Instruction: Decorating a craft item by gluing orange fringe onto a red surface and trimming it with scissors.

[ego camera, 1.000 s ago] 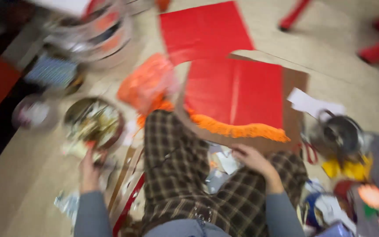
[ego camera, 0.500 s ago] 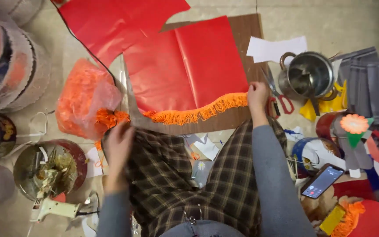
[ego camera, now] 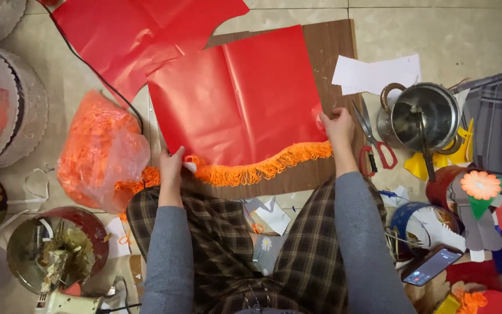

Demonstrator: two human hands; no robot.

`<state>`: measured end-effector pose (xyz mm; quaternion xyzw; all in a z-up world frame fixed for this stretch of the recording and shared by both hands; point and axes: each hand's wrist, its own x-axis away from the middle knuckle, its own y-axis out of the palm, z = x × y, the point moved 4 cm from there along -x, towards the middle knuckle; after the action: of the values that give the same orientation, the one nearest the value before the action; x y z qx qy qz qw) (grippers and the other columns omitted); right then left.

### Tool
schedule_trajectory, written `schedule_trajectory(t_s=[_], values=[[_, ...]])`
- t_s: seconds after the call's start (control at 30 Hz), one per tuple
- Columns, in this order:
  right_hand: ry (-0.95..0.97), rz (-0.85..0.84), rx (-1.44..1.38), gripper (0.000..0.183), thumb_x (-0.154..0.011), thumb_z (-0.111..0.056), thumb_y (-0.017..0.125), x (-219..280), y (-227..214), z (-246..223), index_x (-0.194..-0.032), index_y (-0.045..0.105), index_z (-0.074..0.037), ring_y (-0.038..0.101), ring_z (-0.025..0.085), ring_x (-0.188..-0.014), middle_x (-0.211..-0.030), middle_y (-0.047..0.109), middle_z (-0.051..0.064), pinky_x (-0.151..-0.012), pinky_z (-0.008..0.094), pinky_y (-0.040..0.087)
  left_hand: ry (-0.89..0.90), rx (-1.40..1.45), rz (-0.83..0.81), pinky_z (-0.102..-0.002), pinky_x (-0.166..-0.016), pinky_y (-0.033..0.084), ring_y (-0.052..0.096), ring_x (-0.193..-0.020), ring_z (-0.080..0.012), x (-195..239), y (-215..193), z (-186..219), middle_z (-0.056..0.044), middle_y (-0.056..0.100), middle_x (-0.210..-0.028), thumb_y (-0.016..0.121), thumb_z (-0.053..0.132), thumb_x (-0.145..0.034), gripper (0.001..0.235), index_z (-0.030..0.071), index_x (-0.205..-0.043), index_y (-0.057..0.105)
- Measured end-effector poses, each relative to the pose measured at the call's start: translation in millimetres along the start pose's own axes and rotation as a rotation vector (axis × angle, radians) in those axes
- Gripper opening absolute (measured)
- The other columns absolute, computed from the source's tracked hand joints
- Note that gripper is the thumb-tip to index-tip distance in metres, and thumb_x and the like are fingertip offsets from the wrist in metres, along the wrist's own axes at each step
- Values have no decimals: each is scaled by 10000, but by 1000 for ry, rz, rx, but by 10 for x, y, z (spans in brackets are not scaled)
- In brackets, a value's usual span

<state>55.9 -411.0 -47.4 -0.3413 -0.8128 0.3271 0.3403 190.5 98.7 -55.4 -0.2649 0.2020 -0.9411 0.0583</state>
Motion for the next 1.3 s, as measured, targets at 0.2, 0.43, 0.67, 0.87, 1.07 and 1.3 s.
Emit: schedule_trajectory(t_s=[0.2,0.43,0.67,0.87,1.07,1.3], values=[[-216,-37,-192,359,-737,-305,871,146,143,-52,-958,704,-76,661,330,-947,-912,606,127,-816,414,537,52,-47,-52,-465,-892,498,671,-1046,-338,1008,-82,1008,-228,699,-1038,701,140,-871,341,-13,-1173,656],[-421,83,-352,122,-862,-124,766,823,-610,-566,-950,695,-79,676,286,-823,-880,674,141,-718,389,518,339,94,-187,-416,-765,546,686,-861,-233,1217,-455,1198,-178,716,-952,633,72,-950,209,-14,-1137,668],[-666,391,-608,120,-901,-57,786,1332,-1490,-552,-971,689,-63,594,176,-806,-826,623,111,-732,328,495,641,310,-171,-399,-928,511,621,-1020,-191,1844,-1091,1654,-141,687,-1098,640,59,-974,273,28,-1245,646],[-807,432,-888,193,-952,-46,781,1987,-2271,-462,-987,591,-63,578,131,-880,-926,597,52,-805,280,487,855,382,-154,-344,-786,562,654,-829,-169,2437,-1625,1870,-97,685,-913,683,17,-968,182,55,-1146,690],[-860,274,-921,305,-931,-42,806,2146,-2737,-324,-1143,587,-54,620,136,-924,-976,632,59,-837,294,523,862,536,-257,-288,-660,561,646,-685,-137,2890,-1715,2116,-77,668,-831,683,24,-972,111,48,-1081,687],[-779,131,-982,328,-906,-70,785,2145,-2818,-32,-1190,625,-94,662,158,-971,-1053,676,64,-858,326,555,840,591,-225,-354,-657,575,665,-754,-178,2302,-1525,1701,-101,644,-896,734,-31,-937,198,26,-1111,658]])
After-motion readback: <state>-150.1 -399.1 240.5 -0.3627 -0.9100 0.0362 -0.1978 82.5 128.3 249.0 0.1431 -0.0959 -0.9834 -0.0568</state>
